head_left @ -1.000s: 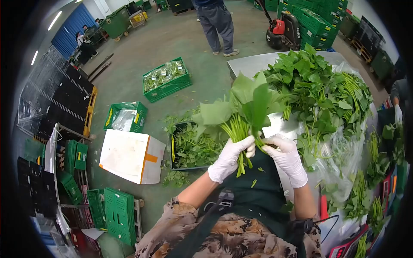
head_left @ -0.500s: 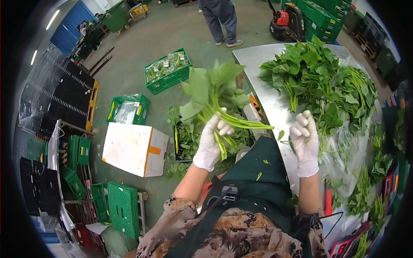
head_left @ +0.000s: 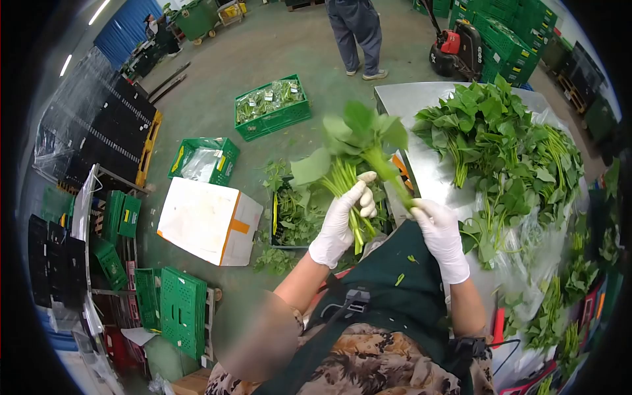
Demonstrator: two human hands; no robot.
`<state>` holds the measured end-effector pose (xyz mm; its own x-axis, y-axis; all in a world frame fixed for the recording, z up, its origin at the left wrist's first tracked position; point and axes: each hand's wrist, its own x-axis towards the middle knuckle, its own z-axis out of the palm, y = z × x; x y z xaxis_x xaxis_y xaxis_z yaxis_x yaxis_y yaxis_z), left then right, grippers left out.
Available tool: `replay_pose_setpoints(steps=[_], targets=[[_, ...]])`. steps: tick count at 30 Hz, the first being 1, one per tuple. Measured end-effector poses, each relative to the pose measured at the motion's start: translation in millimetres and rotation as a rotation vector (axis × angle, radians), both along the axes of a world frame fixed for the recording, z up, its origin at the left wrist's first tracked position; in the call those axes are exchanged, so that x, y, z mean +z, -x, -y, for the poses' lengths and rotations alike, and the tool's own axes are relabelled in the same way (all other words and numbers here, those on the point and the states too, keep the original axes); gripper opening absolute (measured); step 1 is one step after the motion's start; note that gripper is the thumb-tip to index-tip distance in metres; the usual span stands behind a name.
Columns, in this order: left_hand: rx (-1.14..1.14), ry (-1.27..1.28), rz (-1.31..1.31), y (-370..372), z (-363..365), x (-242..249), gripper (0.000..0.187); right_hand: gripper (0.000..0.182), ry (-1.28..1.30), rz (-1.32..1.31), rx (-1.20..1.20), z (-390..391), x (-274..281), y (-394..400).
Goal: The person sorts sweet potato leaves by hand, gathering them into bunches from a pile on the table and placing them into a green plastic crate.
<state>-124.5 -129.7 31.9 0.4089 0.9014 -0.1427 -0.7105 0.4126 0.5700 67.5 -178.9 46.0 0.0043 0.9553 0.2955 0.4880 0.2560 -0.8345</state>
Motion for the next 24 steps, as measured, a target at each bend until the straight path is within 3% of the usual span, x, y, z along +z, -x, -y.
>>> replay_pose_setpoints(steps=[3, 10, 13, 16, 19, 21, 23, 24], targets=[[0.018, 0.025, -0.025, 1, 1, -3, 0.026, 0.022, 0.380, -0.893, -0.046, 8, 5, -20], [0.082, 0.122, -0.066, -2, 8, -18, 0.020, 0.022, 0.361, -1.202, 0.067, 11, 0, -21], [0.070, 0.135, -0.053, -6, 13, -18, 0.020, 0.028, 0.335, -1.237, 0.207, 14, -1, -20], [0.055, 0.144, -0.068, -7, 14, -19, 0.021, 0.020, 0.192, -1.358, 0.292, 17, 2, -21], [0.066, 0.180, -0.103, -8, 14, -17, 0.021, 0.017, 0.392, -0.349, 0.021, 3, -25, -23], [0.062, 0.149, -0.054, -6, 13, -24, 0.021, 0.018, 0.473, -0.659, -0.010, 9, -1, -37], [0.059, 0.151, -0.083, -4, 18, -28, 0.020, 0.021, 0.147, -1.248, 0.246, 11, 13, -47], [0.055, 0.155, -0.081, -5, 20, -26, 0.020, 0.022, 0.241, -0.921, 0.003, 8, 15, -45]])
